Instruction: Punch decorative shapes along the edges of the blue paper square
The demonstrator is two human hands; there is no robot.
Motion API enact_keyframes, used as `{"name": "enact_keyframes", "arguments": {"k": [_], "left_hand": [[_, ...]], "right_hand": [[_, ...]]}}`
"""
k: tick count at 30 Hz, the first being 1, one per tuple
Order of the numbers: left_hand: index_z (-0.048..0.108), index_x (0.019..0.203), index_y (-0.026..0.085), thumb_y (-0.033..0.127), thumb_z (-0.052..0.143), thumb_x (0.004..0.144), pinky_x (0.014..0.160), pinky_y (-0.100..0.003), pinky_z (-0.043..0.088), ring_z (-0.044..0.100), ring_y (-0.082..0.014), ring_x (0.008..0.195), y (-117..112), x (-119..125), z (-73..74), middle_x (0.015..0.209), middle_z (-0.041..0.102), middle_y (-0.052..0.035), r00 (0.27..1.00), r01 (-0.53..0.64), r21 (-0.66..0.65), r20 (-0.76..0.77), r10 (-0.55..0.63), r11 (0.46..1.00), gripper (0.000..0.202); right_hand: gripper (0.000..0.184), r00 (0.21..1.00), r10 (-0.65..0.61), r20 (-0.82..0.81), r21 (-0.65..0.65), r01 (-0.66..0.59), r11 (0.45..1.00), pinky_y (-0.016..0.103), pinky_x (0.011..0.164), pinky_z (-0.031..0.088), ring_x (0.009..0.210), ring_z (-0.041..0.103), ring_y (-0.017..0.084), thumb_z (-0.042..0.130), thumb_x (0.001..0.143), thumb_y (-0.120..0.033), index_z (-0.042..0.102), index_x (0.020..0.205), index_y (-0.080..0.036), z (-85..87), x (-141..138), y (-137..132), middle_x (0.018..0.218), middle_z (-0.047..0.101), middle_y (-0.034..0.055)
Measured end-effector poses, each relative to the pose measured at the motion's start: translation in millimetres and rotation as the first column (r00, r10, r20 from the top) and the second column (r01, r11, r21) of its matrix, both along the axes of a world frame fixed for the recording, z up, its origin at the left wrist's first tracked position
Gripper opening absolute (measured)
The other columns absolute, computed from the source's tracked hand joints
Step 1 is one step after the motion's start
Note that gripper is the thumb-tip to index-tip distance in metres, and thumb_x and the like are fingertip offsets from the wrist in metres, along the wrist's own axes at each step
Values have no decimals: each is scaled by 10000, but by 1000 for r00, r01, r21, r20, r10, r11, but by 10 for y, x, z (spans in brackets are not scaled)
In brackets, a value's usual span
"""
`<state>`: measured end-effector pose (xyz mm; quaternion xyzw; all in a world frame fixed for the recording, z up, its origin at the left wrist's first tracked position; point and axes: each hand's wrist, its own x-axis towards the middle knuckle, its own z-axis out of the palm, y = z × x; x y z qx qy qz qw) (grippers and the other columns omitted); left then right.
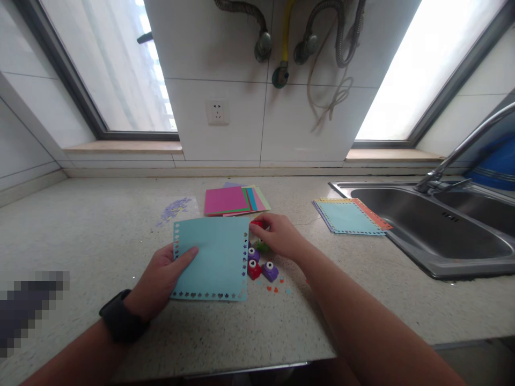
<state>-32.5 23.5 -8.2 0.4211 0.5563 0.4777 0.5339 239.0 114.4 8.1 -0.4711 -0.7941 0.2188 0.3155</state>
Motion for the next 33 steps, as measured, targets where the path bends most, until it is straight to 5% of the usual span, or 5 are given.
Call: {"name": "enact_keyframes", "arguments": {"k": [13,25,33], "left_hand": [[682,1045,156,319,776,793,531,-336,617,727,-222,578,19,-17,-39,789,784,-60,996,-43,4,81,42,999,315],[723,992,204,229,732,821,581,-323,620,727,-215,619,138,-71,24,869,794,-50,925,-309,46,246,289,950,173],[729,1012,211,236,736,814,622,-338,626,744,-239,721,169,-95,-1,908,790,-55,919,-322,73,264,293,944,200]], "right_hand": [[294,950,33,310,103,-69,992,407,908,335,851,610,216,571,952,-457,728,971,-209,57,-21,-59,842,711,54],[381,876,5,483,164,-95,982,420,871,284,1019,553,255,458,1020,-453,757,930,-235,3,-23,-50,971,674,78],[298,889,0,458,182,-94,979,422,879,301,1046,554,256,468,1022,-341,751,985,-252,-23,-29,-39,1003,673,70]]}}
